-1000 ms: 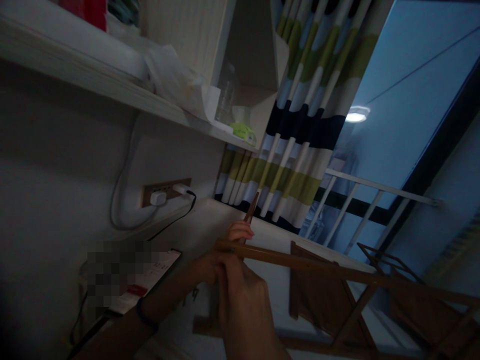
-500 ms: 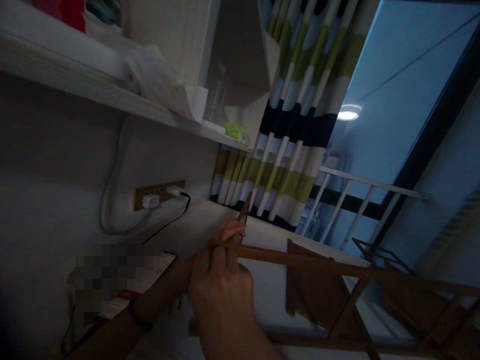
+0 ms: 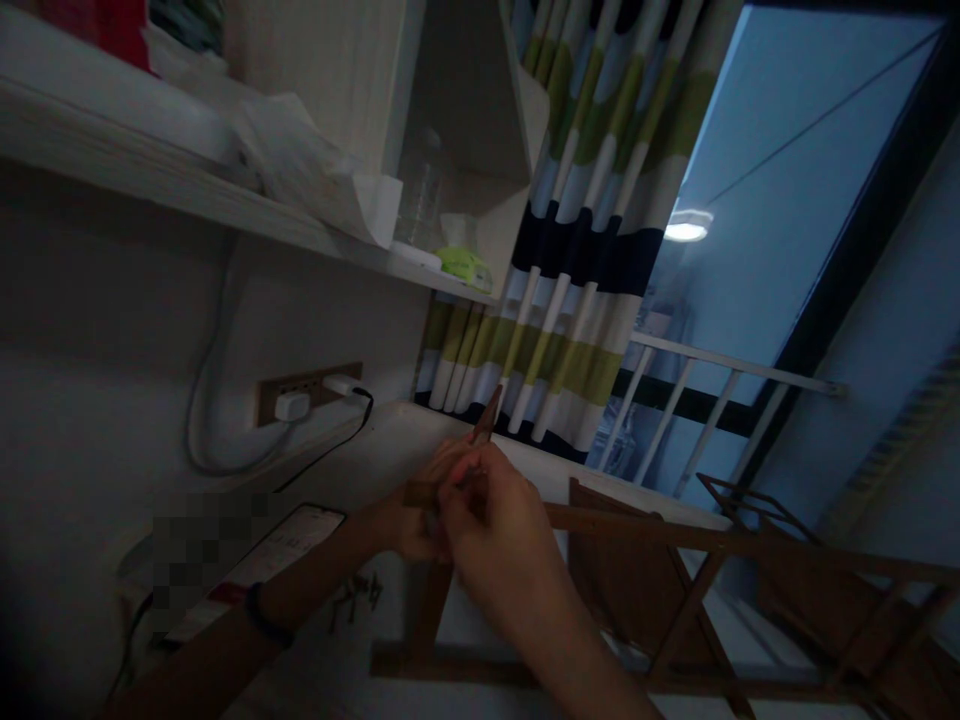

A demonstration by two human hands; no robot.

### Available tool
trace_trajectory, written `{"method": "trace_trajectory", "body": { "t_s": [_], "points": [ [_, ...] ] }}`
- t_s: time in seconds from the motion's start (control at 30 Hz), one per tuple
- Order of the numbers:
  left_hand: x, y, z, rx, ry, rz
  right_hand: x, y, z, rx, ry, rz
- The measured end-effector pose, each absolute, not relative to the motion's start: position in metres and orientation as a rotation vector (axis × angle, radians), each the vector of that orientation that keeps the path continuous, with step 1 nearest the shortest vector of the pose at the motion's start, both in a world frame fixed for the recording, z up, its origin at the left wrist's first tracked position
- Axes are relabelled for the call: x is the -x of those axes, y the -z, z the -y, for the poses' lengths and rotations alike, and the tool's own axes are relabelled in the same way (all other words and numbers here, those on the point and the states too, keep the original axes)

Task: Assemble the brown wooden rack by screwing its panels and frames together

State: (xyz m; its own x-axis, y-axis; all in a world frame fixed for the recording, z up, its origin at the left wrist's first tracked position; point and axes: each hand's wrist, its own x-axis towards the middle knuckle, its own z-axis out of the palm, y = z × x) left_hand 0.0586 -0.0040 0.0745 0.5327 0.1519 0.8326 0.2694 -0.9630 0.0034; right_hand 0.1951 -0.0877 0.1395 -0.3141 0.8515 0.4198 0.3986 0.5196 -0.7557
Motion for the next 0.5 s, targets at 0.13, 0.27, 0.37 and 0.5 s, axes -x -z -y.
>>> {"method": "trace_trajectory", "body": {
  "t_s": [0.13,0.27,0.37,0.5],
  "points": [
    [-0.060,-0.077,0.005,2.656,1.537,0.342,-0.213,-0.125,0.088,1.105,-0.746,1.861],
    [-0.061,-0.078,0.006,2.665,1.574,0.335,-0.219,-0.113,0.094,1.102,-0.556,1.930],
    [-0.062,-0.077,0.006,2.646,1.597,0.322,-0.214,-0.106,0.098,1.078,-0.173,2.062],
    [-0.061,-0.075,0.004,2.624,1.596,0.314,-0.201,-0.097,0.101,1.041,0.422,2.201]
  ]
}}
